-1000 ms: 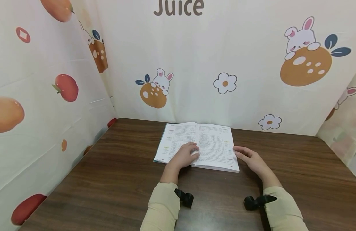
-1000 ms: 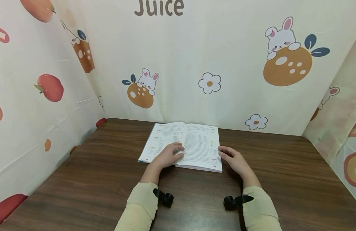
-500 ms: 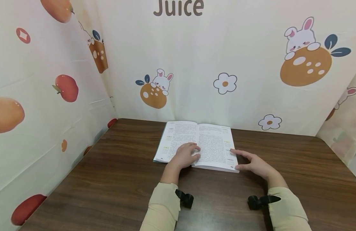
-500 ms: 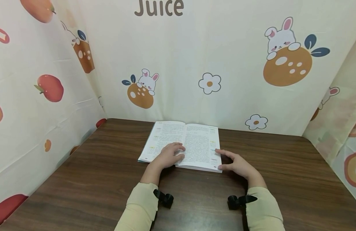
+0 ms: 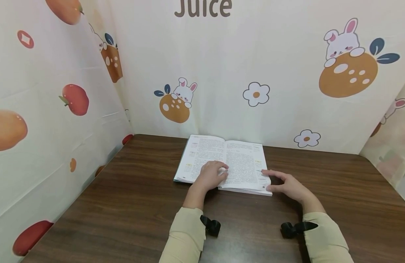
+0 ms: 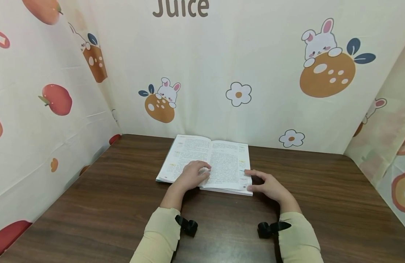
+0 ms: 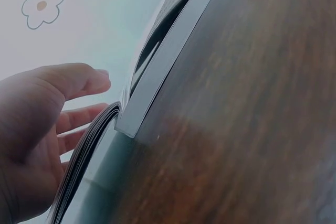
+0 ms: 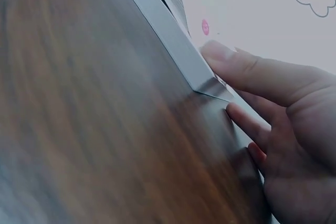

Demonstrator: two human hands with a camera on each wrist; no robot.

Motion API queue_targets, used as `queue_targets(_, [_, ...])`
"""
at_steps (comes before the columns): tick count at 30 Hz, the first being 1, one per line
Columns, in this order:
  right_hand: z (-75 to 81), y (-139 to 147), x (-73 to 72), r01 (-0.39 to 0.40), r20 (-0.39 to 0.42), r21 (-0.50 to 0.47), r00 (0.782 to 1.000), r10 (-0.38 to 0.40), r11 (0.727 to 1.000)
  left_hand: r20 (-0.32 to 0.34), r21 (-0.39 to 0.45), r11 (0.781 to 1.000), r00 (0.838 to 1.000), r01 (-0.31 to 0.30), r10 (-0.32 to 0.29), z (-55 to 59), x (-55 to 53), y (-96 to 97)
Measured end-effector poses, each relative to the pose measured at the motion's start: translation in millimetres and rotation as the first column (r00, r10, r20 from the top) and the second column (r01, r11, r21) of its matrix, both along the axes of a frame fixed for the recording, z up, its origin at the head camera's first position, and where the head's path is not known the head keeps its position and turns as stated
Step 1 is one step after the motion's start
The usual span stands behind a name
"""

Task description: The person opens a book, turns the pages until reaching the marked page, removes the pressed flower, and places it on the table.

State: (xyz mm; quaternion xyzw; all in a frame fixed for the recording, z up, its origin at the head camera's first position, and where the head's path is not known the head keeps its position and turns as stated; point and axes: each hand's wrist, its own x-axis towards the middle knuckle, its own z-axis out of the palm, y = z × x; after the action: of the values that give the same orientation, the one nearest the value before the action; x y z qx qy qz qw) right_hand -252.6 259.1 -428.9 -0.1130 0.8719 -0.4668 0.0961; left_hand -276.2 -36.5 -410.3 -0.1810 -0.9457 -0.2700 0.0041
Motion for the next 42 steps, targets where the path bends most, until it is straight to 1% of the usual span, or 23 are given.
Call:
queue_targets(5, [-2.7, -2, -2.0, 0.029, -0.040, 0.006, 0.999, -0.028, 1.000, -0.018, 0.010, 1.000, 1.000, -0.016, 0.017, 3.2, 1.2, 3.7])
queue_targets(8, [-5.2, -3, -3.5, 0.034, -0.066, -0.004, 0.997, -0.034, 0.999, -0.022, -0.003, 1.000, 1.000, -0.007, 0.007, 6.0, 2.7, 8.9])
queue_targets(10, [-6.5, -3, -4.0, 0.040, -0.079, -0.009, 0.996, -0.040, 0.999, -0.023, -0.015, 1.000, 1.000, 0.012, -0.012, 7.6, 4.0, 13.7])
queue_targets(14, [-7.6, -3, -3.8, 0.050, -0.098, -0.005, 0.994, -0.050, 0.999, -0.026, -0.045, 0.996, 0.997, 0.077, -0.079, 9.7, 7.3, 24.8])
queue_targets(17, [-7.4, -3, -3.2, 0.056, -0.102, -0.004, 0.993, -0.056, 0.998, -0.032, -0.089, 0.988, 0.991, 0.127, -0.130, 10.0, 10.5, 32.9])
queue_targets(20, [-7.3, -3, -2.9, 0.063, -0.099, -0.012, 0.993, -0.064, 0.998, -0.041, -0.136, 0.979, 0.987, 0.151, -0.158, 8.2, 13.4, 38.8])
queue_targets(25, [-7.1, -3, -2.6, 0.077, -0.099, -0.030, 0.992, -0.079, 0.997, -0.084, -0.199, 0.969, 0.983, 0.145, -0.165, 3.9, 15.7, 43.8])
queue_targets(31, [-7.0, -3, -2.1, 0.080, -0.099, -0.041, 0.992, -0.083, 0.996, -0.116, -0.210, 0.969, 0.980, 0.132, -0.159, 2.6, 16.5, 45.8])
queue_targets(35, [-7.3, -3, -2.1, 0.077, -0.098, -0.053, 0.992, -0.082, 0.996, -0.117, -0.204, 0.971, 0.981, 0.126, -0.152, 2.4, 16.5, 46.0])
queue_targets(42, [-7.8, -4, -2.1, 0.084, -0.098, -0.053, 0.991, -0.089, 0.995, -0.093, -0.181, 0.975, 0.985, 0.128, -0.146, 2.4, 16.4, 44.7])
